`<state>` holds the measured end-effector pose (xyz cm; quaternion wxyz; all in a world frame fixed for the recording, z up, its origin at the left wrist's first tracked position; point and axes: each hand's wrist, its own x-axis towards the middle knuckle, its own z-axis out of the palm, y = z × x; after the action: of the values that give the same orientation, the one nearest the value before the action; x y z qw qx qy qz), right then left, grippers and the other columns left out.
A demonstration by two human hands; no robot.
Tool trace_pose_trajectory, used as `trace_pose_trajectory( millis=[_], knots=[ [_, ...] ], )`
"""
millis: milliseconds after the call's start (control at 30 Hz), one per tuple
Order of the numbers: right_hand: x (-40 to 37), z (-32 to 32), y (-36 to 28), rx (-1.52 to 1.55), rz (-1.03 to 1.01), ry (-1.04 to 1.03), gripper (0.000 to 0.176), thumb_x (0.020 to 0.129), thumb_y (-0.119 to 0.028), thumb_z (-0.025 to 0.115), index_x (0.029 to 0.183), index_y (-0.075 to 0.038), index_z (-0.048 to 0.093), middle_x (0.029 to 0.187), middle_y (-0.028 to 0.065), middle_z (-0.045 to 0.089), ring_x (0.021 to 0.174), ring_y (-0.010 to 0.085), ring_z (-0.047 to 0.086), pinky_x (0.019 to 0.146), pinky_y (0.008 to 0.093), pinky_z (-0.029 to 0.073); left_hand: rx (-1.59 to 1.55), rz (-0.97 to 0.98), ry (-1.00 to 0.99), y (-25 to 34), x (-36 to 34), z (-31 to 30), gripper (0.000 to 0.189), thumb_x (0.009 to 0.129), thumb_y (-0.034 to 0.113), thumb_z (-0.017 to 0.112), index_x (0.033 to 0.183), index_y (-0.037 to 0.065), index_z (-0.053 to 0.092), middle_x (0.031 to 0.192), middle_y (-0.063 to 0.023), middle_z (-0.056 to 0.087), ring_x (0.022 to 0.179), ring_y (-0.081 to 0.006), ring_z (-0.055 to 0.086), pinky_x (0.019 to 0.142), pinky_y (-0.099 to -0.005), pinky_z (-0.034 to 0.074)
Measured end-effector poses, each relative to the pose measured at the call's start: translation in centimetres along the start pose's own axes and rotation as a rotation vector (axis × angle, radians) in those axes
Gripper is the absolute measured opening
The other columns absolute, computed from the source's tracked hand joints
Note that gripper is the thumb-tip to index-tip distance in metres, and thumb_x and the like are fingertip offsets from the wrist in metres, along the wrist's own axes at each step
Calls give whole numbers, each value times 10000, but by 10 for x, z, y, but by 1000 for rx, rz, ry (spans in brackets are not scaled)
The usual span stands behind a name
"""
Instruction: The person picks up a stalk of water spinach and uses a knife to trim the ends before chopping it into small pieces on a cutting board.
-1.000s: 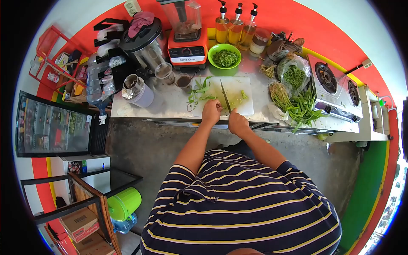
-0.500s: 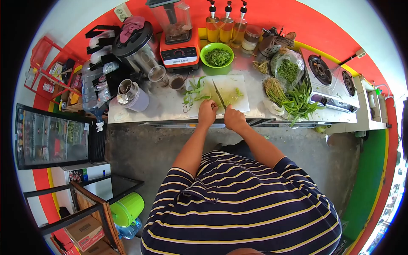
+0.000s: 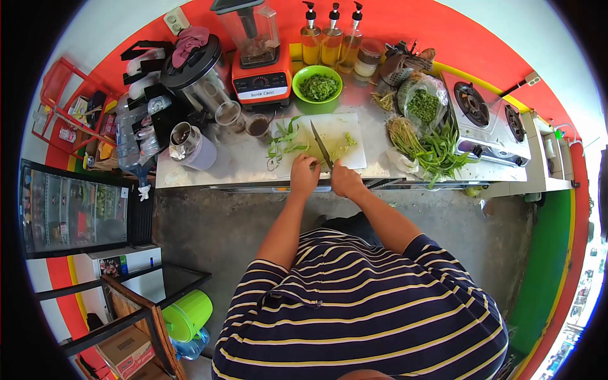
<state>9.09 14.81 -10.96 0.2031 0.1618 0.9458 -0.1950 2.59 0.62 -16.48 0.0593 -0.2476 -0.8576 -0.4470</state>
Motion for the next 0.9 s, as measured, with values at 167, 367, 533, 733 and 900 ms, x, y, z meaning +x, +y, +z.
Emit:
trace_pose_trajectory(
  millis=[167,367,533,733,900],
  knots=[
    [-3,1,21,55,59,31,296,937,-150,504,1160,37,447,1074,331,675,1036,482,668,915,541,528,-14,-84,-31,1,-4,2,106,807,70,707,900,23,695,896,-138,624,919,-328,627,847,-425,491],
    [13,-15,38,88,152,53,313,940,-155,501,1176,41,434,1103,342,664,1062,495,652,943,543,509,89,-50,-36,13,7,1,105,829,76,695,929,45,693,929,-126,619,973,-340,583,869,-431,477],
    [3,-11,28,154,153,78,310,945,-153,492,1170,48,419,1095,358,659,1060,497,652,947,546,507,78,81,-67,10,22,10,103,848,95,691,949,77,679,939,-112,593,959,-337,547,874,-447,448],
    [9,-8,36,160,178,57,308,944,-151,497,1159,53,411,1073,367,658,1039,503,656,932,545,515,75,129,-220,6,25,11,146,885,147,662,1032,146,665,975,-81,542,979,-300,503,885,-456,369],
    [6,-10,33,152,155,44,310,932,-145,517,1141,63,422,1059,374,656,1030,505,657,927,544,517,56,136,-221,6,25,10,128,891,145,660,1013,146,699,939,-66,552,970,-292,513,869,-437,370]
  ],
)
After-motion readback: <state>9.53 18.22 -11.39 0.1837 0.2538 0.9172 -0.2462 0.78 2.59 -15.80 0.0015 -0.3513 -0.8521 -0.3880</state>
